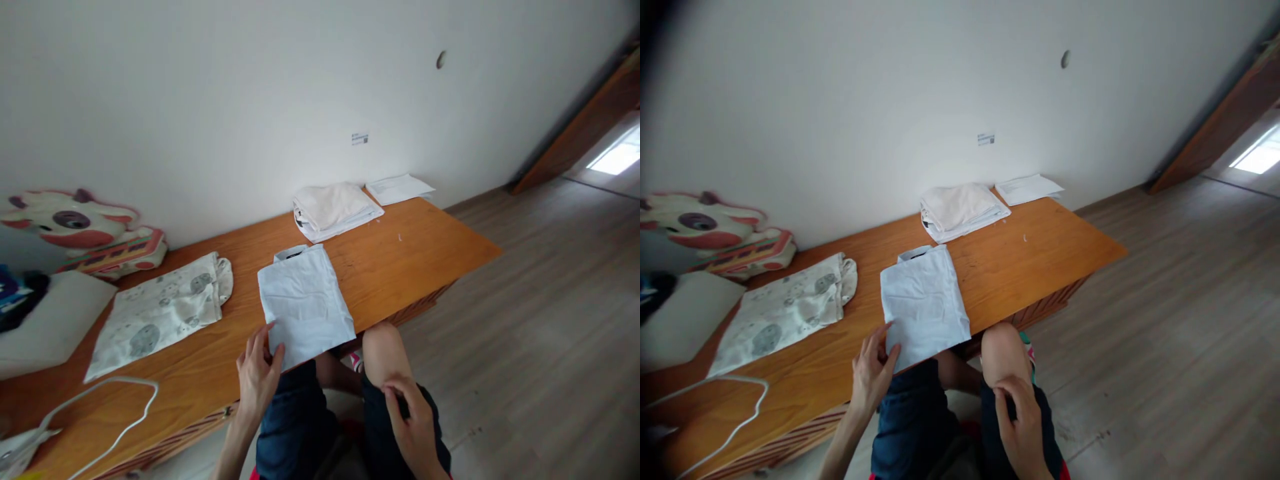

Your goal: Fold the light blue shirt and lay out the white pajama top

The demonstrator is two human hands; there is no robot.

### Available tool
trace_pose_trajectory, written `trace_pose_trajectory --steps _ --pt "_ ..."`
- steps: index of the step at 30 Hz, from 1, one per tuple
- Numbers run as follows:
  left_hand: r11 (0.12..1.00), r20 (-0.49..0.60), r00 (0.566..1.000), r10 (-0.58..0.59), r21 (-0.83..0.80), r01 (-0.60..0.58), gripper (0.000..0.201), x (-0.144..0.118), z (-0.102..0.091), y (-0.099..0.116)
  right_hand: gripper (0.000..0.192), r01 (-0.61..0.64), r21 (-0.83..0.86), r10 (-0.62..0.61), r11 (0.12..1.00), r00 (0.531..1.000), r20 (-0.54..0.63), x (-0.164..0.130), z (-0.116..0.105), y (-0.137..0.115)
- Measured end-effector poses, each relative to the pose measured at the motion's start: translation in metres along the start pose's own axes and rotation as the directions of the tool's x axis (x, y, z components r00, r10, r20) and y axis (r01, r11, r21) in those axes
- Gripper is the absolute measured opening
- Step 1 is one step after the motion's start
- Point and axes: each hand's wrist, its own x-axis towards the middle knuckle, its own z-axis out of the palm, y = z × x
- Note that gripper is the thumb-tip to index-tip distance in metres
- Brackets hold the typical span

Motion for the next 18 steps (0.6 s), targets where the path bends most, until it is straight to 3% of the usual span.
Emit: trace_pose_trajectory --steps 3,5,8,11,14,18 --pt "0.986 0.011 0.991 0.130 0.104 -0.131 0.040 0.015 -0.008 0.015 0.016 0.134 -0.021 -0.132 0.991 0.988 0.080 0.024 0.000 -0.030" --pt "0.969 -0.019 0.975 0.223 0.117 -0.220 0.042 0.026 -0.010 0.029 0.022 0.276 -0.005 -0.272 0.961 0.949 0.161 0.055 0.013 -0.063" --pt "0.948 0.005 0.955 0.296 0.116 -0.295 0.050 0.046 -0.003 0.049 0.026 0.469 -0.035 -0.438 0.882 0.847 0.303 0.117 0.050 -0.118" --pt "0.945 0.089 0.959 0.268 0.168 -0.280 0.058 0.061 0.014 0.052 0.043 0.554 -0.221 -0.448 0.802 0.804 0.390 0.166 0.098 -0.146" --pt "0.944 0.132 0.971 0.200 0.241 -0.227 0.060 0.062 0.034 0.038 0.056 0.594 -0.352 -0.413 0.723 0.781 0.469 0.178 0.135 -0.130" --pt "0.931 0.061 0.972 0.228 0.279 -0.236 0.062 0.051 0.054 0.019 0.060 0.575 -0.379 -0.363 0.725 0.787 0.499 0.161 0.156 -0.079"
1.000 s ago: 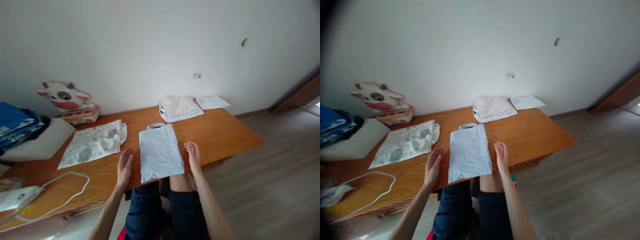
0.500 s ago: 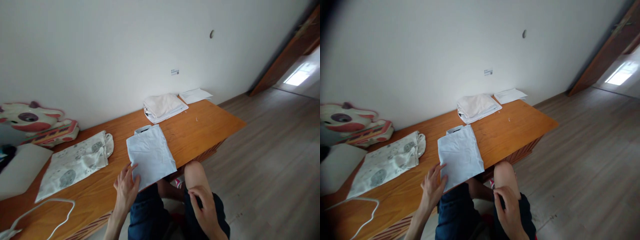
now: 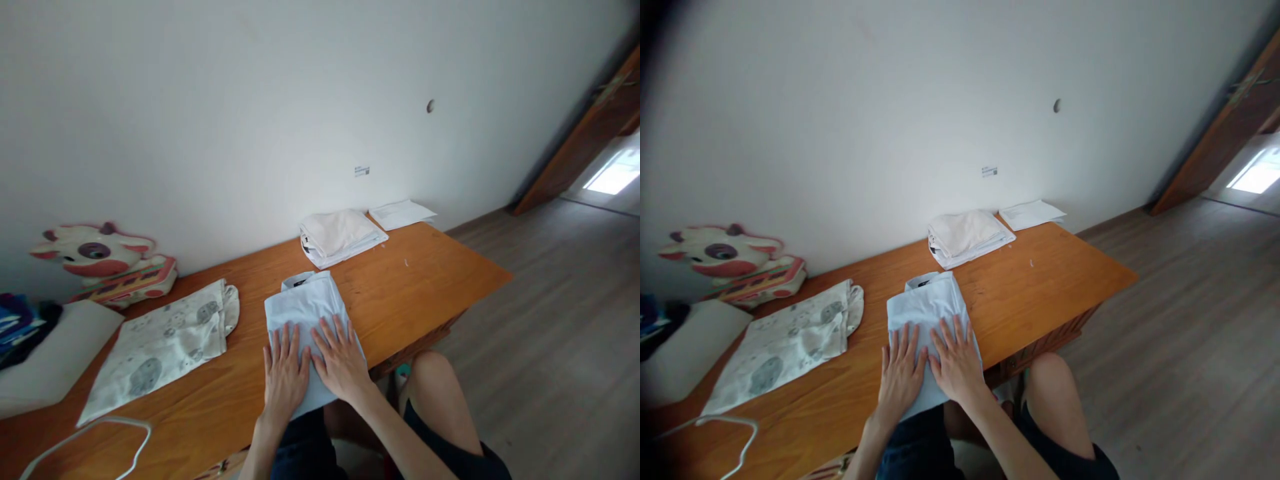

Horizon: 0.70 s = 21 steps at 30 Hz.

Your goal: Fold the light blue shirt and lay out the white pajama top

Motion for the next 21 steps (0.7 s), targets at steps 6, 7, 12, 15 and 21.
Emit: trace_pose_trajectory --steps 6,7,12,15,21 --pt "0.999 -0.004 0.999 0.049 0.000 -0.049 0.063 0.000 0.003 -0.002 0.062 -0.032 0.023 0.032 0.999 0.999 -0.001 -0.007 0.012 0.003" --pt "0.999 0.001 0.999 0.051 -0.002 -0.051 0.064 0.001 0.002 -0.002 0.062 -0.031 0.026 0.031 0.999 1.000 0.004 -0.006 0.011 0.002" --pt "0.998 0.026 0.998 0.056 -0.001 -0.056 0.065 -0.014 -0.003 0.005 0.062 -0.031 0.052 0.030 0.998 0.999 0.030 -0.009 0.000 0.002" --pt "0.998 0.043 0.997 0.062 -0.035 -0.060 0.069 -0.033 -0.008 0.010 0.060 -0.013 0.162 0.011 0.987 1.000 0.012 -0.029 -0.020 0.006" --pt "0.951 0.077 0.997 -0.001 -0.309 0.025 0.065 -0.101 -0.020 0.006 0.039 -0.200 0.578 0.370 0.791 0.909 -0.193 -0.141 -0.041 0.008"
